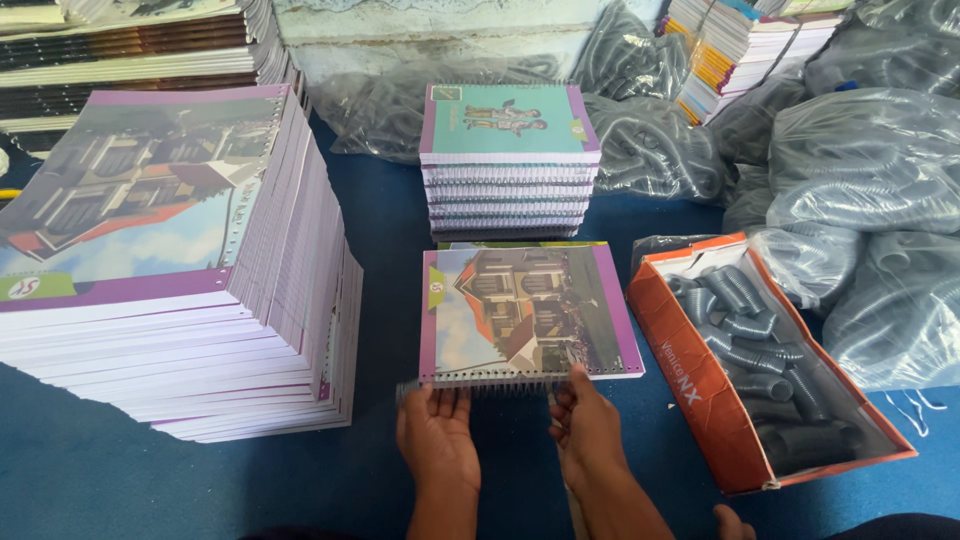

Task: The person inserts a plastic spiral binding into the punched holes of a notebook cover and pages, then closes the spiral ends to secure the binding. They repeat this process for multiple notebooks, stacking the finished ones on the floor.

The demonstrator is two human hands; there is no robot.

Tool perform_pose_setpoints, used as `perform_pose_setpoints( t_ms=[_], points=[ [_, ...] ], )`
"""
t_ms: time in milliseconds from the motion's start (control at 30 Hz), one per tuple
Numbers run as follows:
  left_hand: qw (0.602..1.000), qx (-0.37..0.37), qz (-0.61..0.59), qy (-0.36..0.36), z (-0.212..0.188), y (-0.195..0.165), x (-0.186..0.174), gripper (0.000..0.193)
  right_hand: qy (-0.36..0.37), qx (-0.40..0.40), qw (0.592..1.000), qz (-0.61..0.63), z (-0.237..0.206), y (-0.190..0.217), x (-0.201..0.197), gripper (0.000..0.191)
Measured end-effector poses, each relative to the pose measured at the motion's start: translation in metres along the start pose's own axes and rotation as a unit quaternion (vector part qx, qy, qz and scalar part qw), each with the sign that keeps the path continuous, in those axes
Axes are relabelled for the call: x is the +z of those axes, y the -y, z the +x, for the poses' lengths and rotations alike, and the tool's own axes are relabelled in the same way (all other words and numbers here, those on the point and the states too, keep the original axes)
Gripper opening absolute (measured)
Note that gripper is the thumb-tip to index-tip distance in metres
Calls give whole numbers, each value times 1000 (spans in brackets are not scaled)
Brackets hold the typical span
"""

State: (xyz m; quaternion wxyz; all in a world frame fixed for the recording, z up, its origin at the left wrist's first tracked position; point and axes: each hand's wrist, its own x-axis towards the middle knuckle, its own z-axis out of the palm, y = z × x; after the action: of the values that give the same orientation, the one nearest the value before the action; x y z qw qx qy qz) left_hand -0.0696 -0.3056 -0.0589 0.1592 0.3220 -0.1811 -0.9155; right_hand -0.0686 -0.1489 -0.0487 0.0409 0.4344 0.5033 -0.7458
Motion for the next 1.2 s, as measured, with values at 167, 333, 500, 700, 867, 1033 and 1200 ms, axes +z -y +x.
perform_pose_setpoints(
  t_ms=[167, 333, 500, 700, 867, 1033, 1200],
  points=[
    [991, 9, 122, -52, -2, -11, 6, 36, -10, 15, 1000, -1, 0, 2, 3, 45],
    [983, 16, 163, -80, -1, -12, 12, 39, 20, -1, 1000, 2, 10, -1, 5, 41],
    [993, -8, 102, -66, 4, -8, 6, 36, 1, 6, 1000, 10, 16, -7, 7, 38],
    [996, -7, 77, -34, 11, -9, 1, 36, 17, -13, 1000, 6, 19, -11, 9, 47],
    [997, -29, 69, -25, 11, -8, -3, 38, 20, 14, 999, 26, 18, -15, 11, 60],
    [996, -32, 80, 11, 11, -10, -4, 42, 99, -10, 988, 117, 9, -22, 13, 57],
    [989, -18, 145, 9, 8, -9, -2, 46, 170, -43, 962, 208, 10, -36, 14, 38]
  ],
)
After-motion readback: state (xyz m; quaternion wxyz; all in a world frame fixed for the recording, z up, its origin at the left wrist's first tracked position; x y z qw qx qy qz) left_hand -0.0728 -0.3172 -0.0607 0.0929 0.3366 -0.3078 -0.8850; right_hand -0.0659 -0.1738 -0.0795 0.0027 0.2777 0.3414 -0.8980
